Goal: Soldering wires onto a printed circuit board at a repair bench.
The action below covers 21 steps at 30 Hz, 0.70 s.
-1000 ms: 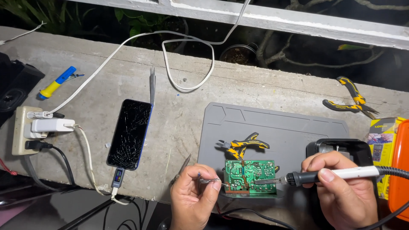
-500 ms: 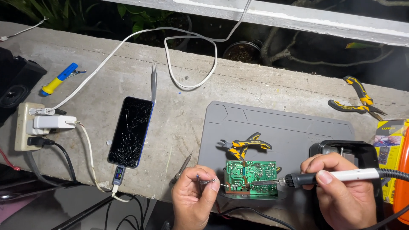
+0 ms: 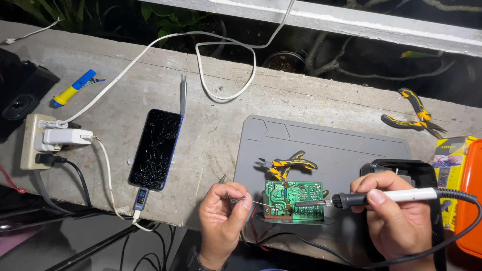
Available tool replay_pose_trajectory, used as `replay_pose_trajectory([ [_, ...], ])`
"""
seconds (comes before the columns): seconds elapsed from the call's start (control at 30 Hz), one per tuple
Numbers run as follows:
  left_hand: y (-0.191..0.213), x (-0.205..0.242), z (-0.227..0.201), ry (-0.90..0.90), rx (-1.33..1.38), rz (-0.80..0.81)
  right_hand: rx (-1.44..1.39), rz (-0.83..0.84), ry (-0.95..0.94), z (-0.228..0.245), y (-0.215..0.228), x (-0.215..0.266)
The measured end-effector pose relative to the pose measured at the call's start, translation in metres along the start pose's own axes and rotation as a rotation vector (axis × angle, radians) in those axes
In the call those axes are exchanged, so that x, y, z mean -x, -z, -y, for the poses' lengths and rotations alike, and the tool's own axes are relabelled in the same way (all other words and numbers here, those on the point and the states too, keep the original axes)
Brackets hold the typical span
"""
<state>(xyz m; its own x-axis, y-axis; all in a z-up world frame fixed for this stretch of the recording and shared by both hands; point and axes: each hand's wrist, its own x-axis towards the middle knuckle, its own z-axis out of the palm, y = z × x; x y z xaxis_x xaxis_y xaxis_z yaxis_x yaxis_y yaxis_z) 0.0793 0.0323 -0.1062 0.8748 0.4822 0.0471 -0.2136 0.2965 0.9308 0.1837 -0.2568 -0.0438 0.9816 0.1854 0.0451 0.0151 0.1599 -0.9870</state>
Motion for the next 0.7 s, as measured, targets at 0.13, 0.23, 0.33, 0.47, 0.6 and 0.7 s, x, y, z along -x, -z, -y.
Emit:
replay_pose_trajectory([
  [0.13, -0.0018, -0.0004, 0.0, -0.013, 0.032, 0.041, 0.024, -0.002, 0.011, 0.0005, -0.0007, -0.0011],
  [0.23, -0.0031, -0.0005, 0.0006, -0.014, 0.001, 0.024, 0.017, 0.002, 0.021, -0.0006, 0.0003, -0.0021],
  [0.33, -0.0043, -0.0002, 0.0008, 0.011, 0.016, 0.013, 0.032, 0.005, 0.03, -0.0007, 0.0008, -0.0024],
  [0.47, -0.0042, -0.0007, 0.0009, 0.005, -0.027, 0.023, 0.059, 0.013, 0.018, 0.0001, -0.0008, -0.0032],
  [0.6, -0.0066, -0.0018, -0.0035, 0.001, -0.034, 0.038, 0.075, 0.023, 0.006, -0.0007, -0.0008, -0.0032],
  [0.7, -0.0067, -0.0014, -0.0033, -0.019, -0.074, 0.033, 0.112, 0.024, 0.019, -0.0023, -0.002, -0.0039],
])
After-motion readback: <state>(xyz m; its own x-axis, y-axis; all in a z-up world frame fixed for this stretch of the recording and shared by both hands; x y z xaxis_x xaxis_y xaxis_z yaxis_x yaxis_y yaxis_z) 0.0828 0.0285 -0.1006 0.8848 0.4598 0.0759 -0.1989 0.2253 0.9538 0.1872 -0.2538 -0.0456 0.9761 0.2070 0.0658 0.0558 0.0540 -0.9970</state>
